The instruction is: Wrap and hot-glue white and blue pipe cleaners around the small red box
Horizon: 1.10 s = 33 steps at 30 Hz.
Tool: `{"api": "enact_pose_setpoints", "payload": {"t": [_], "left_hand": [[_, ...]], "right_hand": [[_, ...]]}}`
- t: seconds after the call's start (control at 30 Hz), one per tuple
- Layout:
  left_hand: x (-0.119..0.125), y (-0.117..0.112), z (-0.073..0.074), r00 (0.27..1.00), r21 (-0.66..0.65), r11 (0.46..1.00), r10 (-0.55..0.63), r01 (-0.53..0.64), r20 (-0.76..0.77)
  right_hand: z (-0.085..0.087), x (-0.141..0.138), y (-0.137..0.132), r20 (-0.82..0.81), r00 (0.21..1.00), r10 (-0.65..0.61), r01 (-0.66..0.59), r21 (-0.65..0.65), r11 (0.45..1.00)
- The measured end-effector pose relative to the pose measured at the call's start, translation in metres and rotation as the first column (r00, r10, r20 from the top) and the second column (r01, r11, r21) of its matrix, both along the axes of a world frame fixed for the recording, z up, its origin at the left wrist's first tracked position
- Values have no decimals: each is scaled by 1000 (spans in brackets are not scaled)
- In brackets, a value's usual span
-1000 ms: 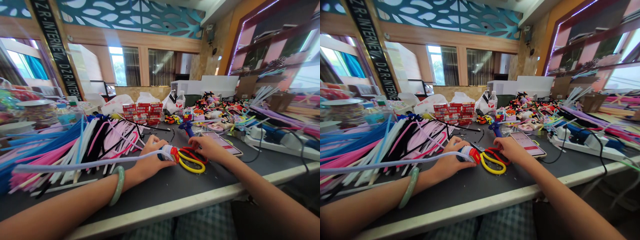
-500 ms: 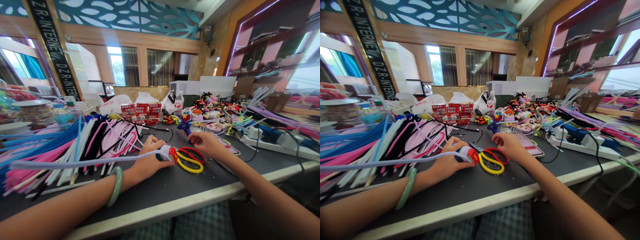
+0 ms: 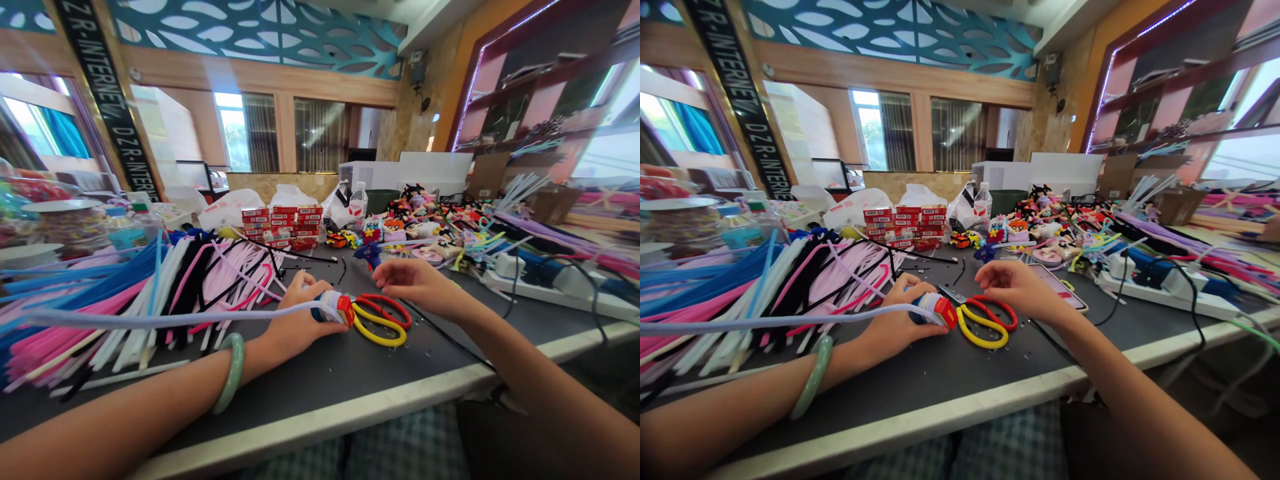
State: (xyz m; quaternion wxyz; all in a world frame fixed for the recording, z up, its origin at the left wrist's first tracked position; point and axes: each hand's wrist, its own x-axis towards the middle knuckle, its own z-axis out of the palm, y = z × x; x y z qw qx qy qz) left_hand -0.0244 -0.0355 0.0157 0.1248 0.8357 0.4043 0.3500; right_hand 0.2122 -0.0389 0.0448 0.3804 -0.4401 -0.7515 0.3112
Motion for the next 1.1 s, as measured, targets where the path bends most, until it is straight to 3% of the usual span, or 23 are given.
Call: {"api": "enact_pose_setpoints", "payload": {"t": [0.2, 0.5, 0.73, 0.97, 1.1], "left_hand": [[1, -1, 2, 1000, -3, 1000, 4, -4, -4], [1, -1, 2, 1000, 2, 1000, 5, -5, -17], [0, 0, 2, 1000, 6, 1000, 4, -4, -11], [0, 0, 2, 999, 4, 1000, -20, 21, -29], [1, 0, 3, 1000, -1, 1000, 0, 0, -25]], "right_hand": [[4, -4, -5, -22, 1000, 12, -13, -21, 1000], [-1, 2, -1, 49, 997, -65, 70, -120, 990], [-3, 3, 0, 334, 932, -138, 147, -1, 989], [-5, -4, 2, 348, 898, -268, 218, 174, 960], [-7, -1, 4, 360, 878, -317, 257, 205, 944]]}}
